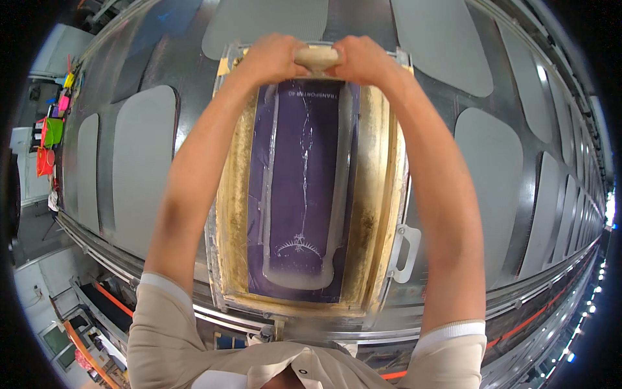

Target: The person uses a squeegee to spread purple ink across a screen printing frame placed over a garment on a conveyor. They repeatedly pull the squeegee across the screen, then lift and move the frame to the next garment, continuing the process.

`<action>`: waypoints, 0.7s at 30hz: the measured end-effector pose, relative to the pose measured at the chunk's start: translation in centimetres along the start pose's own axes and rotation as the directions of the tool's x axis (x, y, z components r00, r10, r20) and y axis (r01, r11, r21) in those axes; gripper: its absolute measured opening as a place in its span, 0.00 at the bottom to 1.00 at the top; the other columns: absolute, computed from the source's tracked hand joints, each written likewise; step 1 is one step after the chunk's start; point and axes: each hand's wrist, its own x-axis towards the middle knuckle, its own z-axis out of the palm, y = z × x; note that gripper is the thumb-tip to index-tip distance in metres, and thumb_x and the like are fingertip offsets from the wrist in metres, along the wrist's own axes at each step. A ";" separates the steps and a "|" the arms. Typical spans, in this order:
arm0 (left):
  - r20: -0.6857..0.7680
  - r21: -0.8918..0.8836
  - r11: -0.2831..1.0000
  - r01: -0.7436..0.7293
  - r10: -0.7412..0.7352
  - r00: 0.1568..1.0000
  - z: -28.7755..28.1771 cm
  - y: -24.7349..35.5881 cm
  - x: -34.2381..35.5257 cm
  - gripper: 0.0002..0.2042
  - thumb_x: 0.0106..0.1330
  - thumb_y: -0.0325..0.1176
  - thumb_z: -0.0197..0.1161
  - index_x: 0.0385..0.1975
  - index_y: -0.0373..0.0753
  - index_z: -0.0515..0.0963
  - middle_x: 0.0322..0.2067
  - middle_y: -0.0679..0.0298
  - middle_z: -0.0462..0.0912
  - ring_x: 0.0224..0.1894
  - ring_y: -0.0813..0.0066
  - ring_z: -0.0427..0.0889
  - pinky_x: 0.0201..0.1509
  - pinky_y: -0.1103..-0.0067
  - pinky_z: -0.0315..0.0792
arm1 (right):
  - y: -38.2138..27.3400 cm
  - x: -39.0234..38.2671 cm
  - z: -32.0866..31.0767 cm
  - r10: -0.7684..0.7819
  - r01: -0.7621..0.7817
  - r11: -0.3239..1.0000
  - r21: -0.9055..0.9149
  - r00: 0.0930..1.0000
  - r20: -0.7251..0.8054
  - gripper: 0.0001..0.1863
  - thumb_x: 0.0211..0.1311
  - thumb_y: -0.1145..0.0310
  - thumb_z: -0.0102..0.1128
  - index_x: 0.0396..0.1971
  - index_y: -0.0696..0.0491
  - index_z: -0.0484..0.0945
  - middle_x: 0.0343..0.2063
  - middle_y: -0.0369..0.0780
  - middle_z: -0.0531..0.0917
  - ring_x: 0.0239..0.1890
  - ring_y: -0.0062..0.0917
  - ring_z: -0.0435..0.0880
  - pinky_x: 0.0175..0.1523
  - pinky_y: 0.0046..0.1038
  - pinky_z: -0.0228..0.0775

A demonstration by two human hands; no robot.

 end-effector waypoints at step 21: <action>0.032 -0.168 0.986 0.008 -0.003 0.999 -2.3 21.6 -36.3 0.15 0.42 0.25 0.72 0.33 0.43 0.84 0.33 0.67 0.82 0.36 0.65 0.79 0.44 0.68 0.67 | -21.2 -35.7 8.4 -0.028 0.018 0.989 0.144 0.997 0.072 0.18 0.54 0.66 0.73 0.45 0.53 0.83 0.42 0.46 0.85 0.50 0.43 0.81 0.56 0.42 0.71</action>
